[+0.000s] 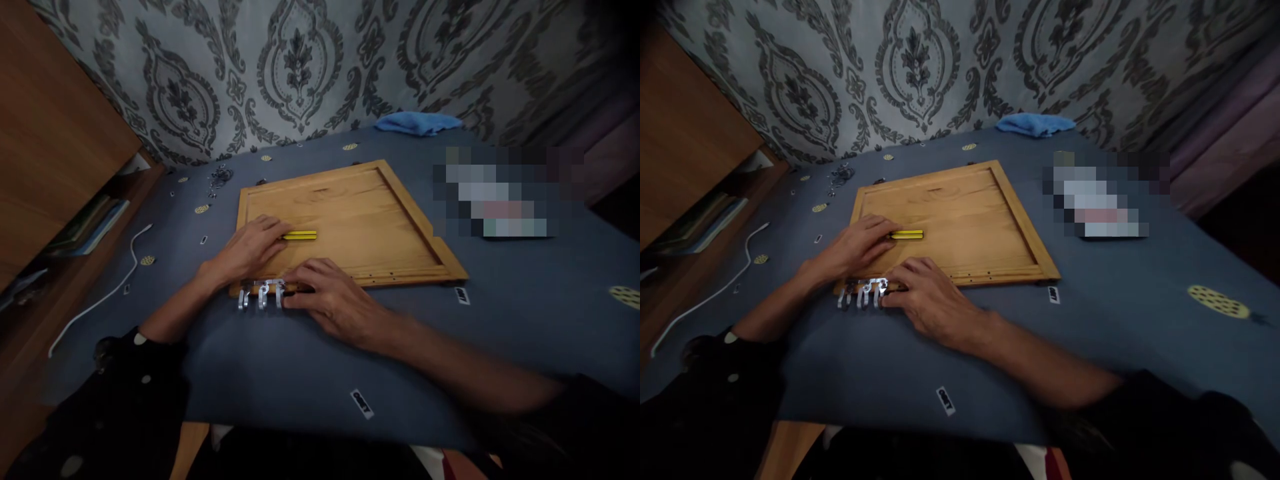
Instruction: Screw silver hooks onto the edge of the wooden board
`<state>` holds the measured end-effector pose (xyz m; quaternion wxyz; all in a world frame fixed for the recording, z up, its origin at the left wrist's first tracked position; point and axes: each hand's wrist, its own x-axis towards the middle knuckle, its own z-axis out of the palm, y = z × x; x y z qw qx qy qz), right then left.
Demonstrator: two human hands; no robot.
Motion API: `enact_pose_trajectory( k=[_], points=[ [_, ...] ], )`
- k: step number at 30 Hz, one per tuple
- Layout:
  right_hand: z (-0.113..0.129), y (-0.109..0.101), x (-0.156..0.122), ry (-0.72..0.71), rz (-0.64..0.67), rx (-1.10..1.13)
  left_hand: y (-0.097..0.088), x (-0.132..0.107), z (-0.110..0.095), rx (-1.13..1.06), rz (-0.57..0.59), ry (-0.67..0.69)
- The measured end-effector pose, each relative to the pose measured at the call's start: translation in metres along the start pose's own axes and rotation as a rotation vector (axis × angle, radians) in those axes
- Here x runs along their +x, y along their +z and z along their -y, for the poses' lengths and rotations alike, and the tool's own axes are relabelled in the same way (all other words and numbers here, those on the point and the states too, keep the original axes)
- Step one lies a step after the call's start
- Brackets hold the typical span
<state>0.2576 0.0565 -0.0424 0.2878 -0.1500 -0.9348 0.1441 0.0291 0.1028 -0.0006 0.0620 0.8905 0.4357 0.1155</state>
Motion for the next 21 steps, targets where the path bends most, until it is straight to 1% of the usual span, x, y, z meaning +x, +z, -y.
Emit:
enact_pose_trajectory(
  k=[6,11,13,16,18,21],
  points=[
    [0.001,-0.001,0.000,0.003,0.001,-0.013,0.000,-0.002,-0.001,-0.044,-0.013,-0.064],
    [0.002,-0.001,0.000,0.004,0.001,-0.019,-0.006,-0.008,-0.004,-0.142,-0.040,-0.121],
    [0.002,-0.002,0.001,0.005,0.001,-0.016,-0.011,-0.011,-0.010,-0.295,-0.047,-0.144],
    [0.003,-0.003,0.001,0.009,0.011,0.008,-0.022,-0.016,-0.024,-0.622,-0.072,-0.193],
    [0.003,-0.004,0.001,0.010,0.021,0.016,-0.030,-0.021,-0.035,-0.683,-0.071,-0.244],
    [0.002,-0.003,0.001,0.010,0.015,0.009,-0.035,-0.032,-0.048,-0.712,0.035,-0.277]
  ],
)
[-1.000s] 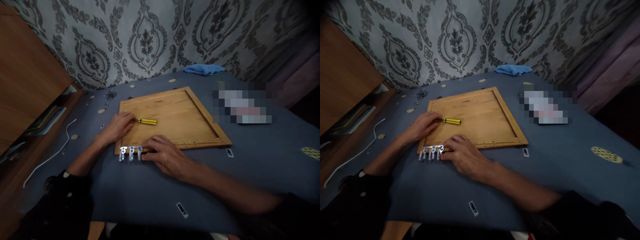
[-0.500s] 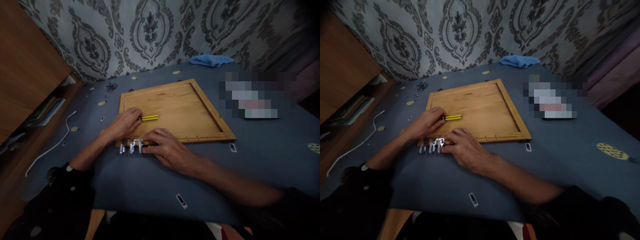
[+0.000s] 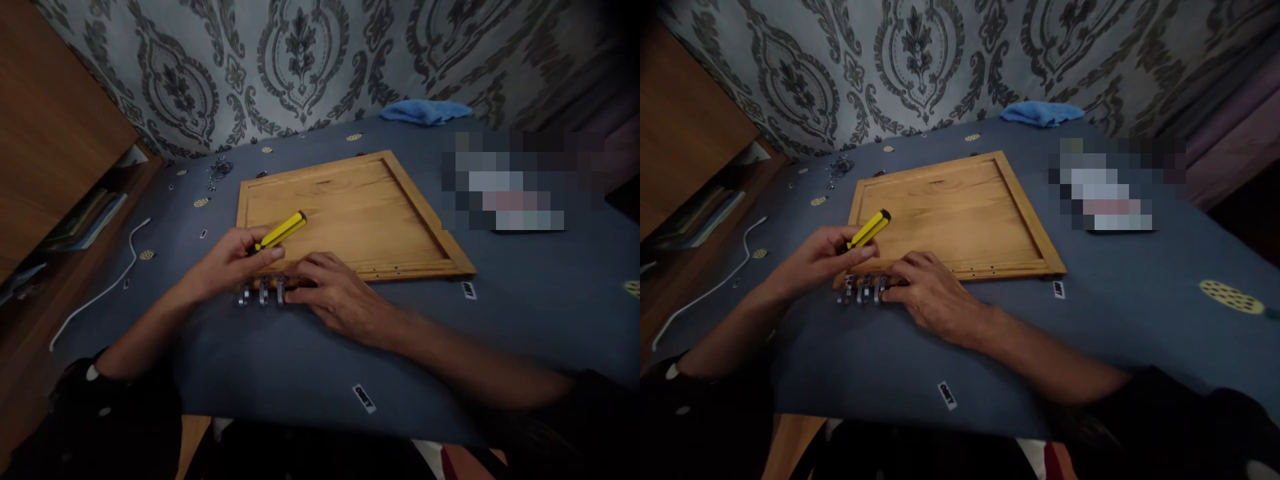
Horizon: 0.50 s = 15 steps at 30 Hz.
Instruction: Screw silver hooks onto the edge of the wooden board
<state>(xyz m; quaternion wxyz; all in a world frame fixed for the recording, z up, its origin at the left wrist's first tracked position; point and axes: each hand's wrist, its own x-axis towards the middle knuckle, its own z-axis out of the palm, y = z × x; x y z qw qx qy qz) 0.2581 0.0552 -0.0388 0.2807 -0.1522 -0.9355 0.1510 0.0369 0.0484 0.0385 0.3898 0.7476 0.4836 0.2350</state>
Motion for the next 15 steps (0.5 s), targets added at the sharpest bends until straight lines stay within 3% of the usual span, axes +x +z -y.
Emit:
enact_pose_trajectory(
  k=[7,15],
  points=[
    [-0.001,0.001,-0.001,-0.024,-0.022,-0.005,0.008,-0.023,0.009,0.124,0.040,-0.039],
    [-0.001,0.003,-0.001,-0.055,-0.092,-0.047,0.011,-0.028,0.012,0.316,0.004,-0.006]
  ],
)
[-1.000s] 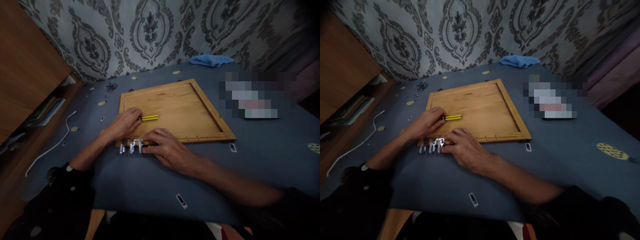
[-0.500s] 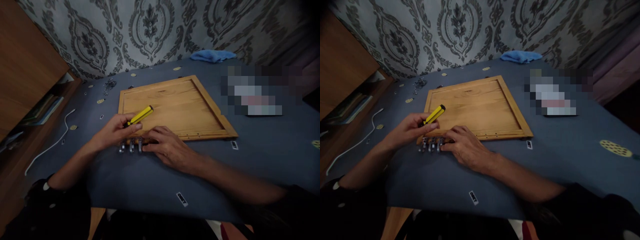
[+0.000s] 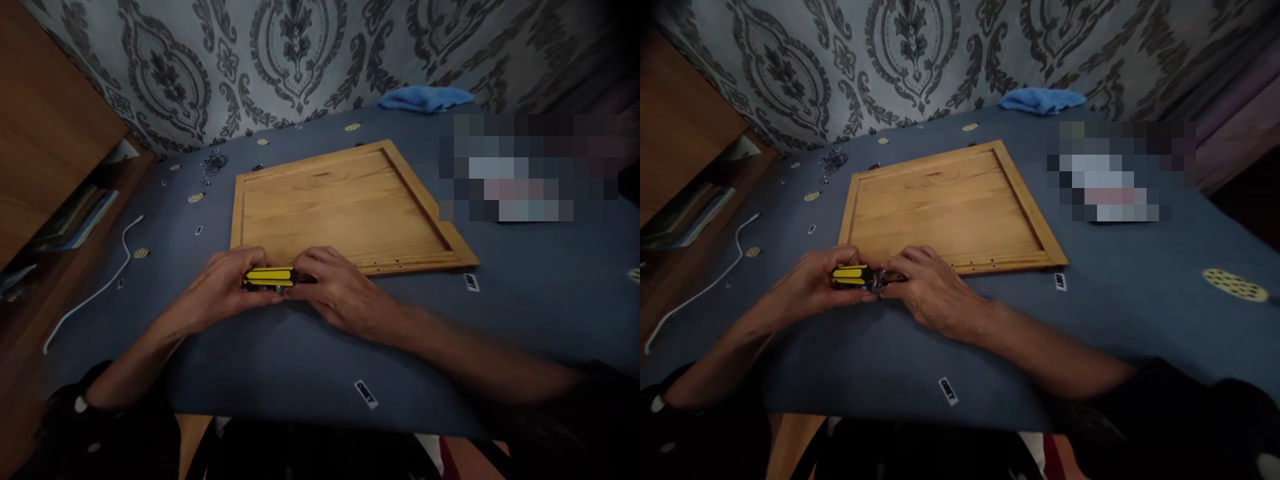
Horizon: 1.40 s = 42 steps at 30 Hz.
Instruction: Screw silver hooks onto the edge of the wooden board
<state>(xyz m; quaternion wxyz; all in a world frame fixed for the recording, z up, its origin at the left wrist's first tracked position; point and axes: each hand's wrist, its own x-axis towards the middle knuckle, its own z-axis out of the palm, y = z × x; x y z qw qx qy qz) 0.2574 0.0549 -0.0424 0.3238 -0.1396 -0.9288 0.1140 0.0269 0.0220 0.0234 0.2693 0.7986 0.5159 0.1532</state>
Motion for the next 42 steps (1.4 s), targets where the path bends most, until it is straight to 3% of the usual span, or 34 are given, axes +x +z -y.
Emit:
enact_pose_trajectory(
  k=[5,11,19,30,37,39,42],
  points=[
    [0.000,-0.001,0.000,-0.003,0.004,0.018,-0.004,0.001,-0.002,-0.046,-0.056,0.142],
    [0.000,-0.002,0.001,0.033,0.057,0.038,-0.008,0.001,-0.006,-0.042,-0.054,0.408],
    [0.002,-0.003,0.001,0.046,0.062,0.033,-0.005,0.002,0.005,0.022,-0.002,0.528],
    [0.001,-0.004,0.001,0.041,0.074,0.089,-0.008,0.000,0.012,-0.028,0.001,0.481],
    [0.001,-0.004,0.001,0.039,0.073,0.083,-0.013,0.000,0.003,-0.050,0.025,0.402],
    [0.001,-0.004,0.001,0.038,0.077,0.088,-0.016,-0.001,0.000,-0.070,-0.022,0.321],
    [0.002,-0.005,0.002,0.032,0.070,0.099,-0.019,-0.004,-0.001,-0.194,-0.238,0.156]
  ],
)
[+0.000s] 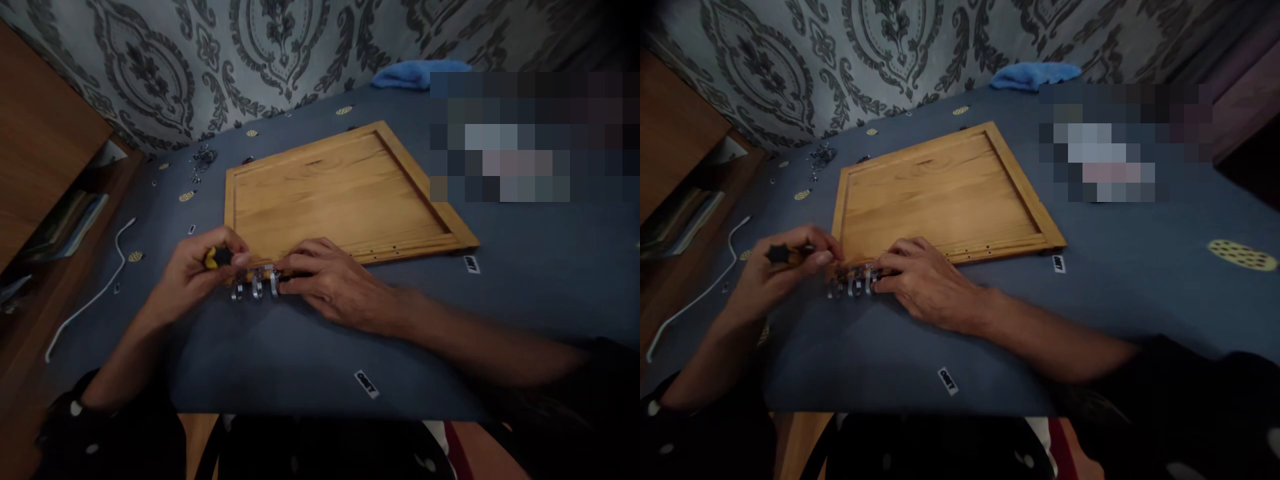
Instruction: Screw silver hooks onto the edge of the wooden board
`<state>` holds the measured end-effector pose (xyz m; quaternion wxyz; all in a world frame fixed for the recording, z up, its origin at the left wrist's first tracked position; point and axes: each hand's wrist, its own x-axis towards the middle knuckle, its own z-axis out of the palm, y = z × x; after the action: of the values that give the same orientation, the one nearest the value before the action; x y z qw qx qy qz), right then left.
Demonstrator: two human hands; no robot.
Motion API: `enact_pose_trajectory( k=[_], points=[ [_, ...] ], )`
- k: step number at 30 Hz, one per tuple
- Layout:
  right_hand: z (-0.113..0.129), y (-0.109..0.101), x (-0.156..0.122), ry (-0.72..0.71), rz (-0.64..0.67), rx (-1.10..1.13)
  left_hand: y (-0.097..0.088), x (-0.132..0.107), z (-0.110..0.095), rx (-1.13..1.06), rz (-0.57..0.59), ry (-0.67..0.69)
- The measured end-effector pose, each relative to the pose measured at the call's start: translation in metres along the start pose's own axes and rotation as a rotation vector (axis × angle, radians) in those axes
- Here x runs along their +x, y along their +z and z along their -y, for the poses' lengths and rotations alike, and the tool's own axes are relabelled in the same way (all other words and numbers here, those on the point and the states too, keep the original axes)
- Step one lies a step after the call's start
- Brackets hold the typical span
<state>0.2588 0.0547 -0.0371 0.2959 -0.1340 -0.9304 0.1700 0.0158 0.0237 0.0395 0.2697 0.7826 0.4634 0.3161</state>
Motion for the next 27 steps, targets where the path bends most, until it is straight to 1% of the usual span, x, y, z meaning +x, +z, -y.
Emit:
enact_pose_trajectory(
  k=[2,3,4,6,8,9,12,15,17,19,23,27],
  points=[
    [0.000,0.000,0.000,-0.003,-0.006,0.002,-0.002,0.000,-0.001,-0.136,-0.158,-0.058],
    [0.000,0.000,0.000,-0.003,-0.006,0.002,-0.002,0.001,-0.002,-0.223,-0.207,-0.060],
    [0.000,0.000,0.000,-0.003,-0.006,0.002,-0.002,0.003,-0.003,-0.309,-0.230,-0.044],
    [-0.001,0.001,0.000,0.001,-0.004,0.003,-0.003,0.008,-0.008,-0.446,-0.235,0.048],
    [-0.001,0.001,0.000,0.008,0.003,0.008,-0.003,0.016,-0.017,-0.494,-0.238,0.185],
    [-0.001,0.001,0.000,0.011,0.007,0.009,-0.003,0.020,-0.022,-0.499,-0.255,0.225],
    [-0.001,0.001,0.001,0.011,0.013,0.009,-0.003,0.030,-0.036,-0.454,-0.366,0.245],
    [-0.001,0.001,0.001,0.005,0.014,0.013,0.002,0.034,-0.044,-0.304,-0.403,0.302],
    [0.000,0.000,0.001,0.005,0.017,0.013,0.007,0.034,-0.043,-0.216,-0.413,0.310],
    [0.000,0.000,0.001,0.007,0.018,0.006,0.013,0.031,-0.039,-0.171,-0.442,0.292],
    [0.000,0.001,0.002,0.008,0.010,-0.009,0.024,0.025,-0.030,-0.180,-0.486,0.228],
    [0.000,0.001,0.002,0.019,0.007,0.005,0.029,0.021,-0.026,-0.147,-0.513,0.202]
  ],
)
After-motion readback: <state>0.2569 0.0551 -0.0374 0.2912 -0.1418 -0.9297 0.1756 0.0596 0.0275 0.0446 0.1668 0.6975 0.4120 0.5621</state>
